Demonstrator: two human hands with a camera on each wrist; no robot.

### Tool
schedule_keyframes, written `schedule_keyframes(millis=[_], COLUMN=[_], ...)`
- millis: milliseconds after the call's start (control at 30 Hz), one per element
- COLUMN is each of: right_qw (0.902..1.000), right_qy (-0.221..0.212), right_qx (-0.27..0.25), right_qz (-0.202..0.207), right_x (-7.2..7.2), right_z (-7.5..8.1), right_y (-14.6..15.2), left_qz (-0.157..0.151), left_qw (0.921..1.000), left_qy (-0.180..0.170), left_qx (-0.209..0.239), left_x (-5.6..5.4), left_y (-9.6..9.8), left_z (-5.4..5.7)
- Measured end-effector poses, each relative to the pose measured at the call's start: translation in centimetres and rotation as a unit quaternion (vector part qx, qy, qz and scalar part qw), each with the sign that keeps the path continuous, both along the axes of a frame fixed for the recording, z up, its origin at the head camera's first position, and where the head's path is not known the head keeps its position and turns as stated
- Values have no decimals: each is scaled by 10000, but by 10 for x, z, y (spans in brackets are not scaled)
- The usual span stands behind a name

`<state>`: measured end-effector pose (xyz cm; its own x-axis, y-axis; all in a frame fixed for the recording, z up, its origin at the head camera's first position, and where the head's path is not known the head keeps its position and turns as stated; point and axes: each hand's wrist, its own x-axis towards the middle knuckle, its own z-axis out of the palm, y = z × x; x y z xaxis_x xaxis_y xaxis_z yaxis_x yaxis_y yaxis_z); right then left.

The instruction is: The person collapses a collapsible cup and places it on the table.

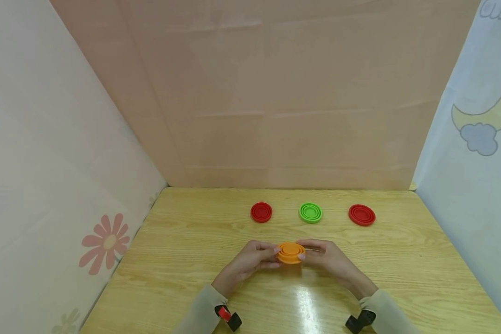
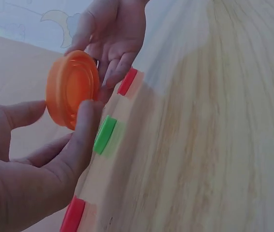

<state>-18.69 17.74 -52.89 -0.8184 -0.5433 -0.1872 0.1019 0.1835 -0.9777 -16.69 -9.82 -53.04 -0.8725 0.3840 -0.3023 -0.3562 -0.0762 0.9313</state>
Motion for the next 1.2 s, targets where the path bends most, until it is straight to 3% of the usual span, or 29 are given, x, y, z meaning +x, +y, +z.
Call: schedule_keyframes(millis=[133, 300, 500, 667, 800, 1000, 1200], right_qw=[9980, 9882, 9803, 9764, 9802, 9879, 9886], right_qy=[-441, -928, -1277, -1524, -1503, -1164, -945], right_qx=[-441, -1206, -1480, -1493, -1285, -1005, -1165], right_qz=[-66, 164, 270, 326, 127, -202, -113], right_x=[1, 2, 2, 2, 3, 2, 2], right_z=[2, 6, 6, 4, 4, 4, 3], right_y=[1, 2, 3, -1, -4, -3, -2], left_qz=[57, 35, -101, -4, 82, 51, 142], left_qw=[9992, 9961, 9916, 9890, 9860, 9891, 9946], left_qy=[370, 813, 1254, 1354, 1447, 1367, 1006], left_qx=[-168, -344, -310, -590, -827, -552, -225], left_x=[0, -1, -4, -3, -3, -6, -6], left_y=[-1, -5, -5, -5, -5, -7, -8], left_z=[-1, -3, -3, -2, -3, -4, -6])
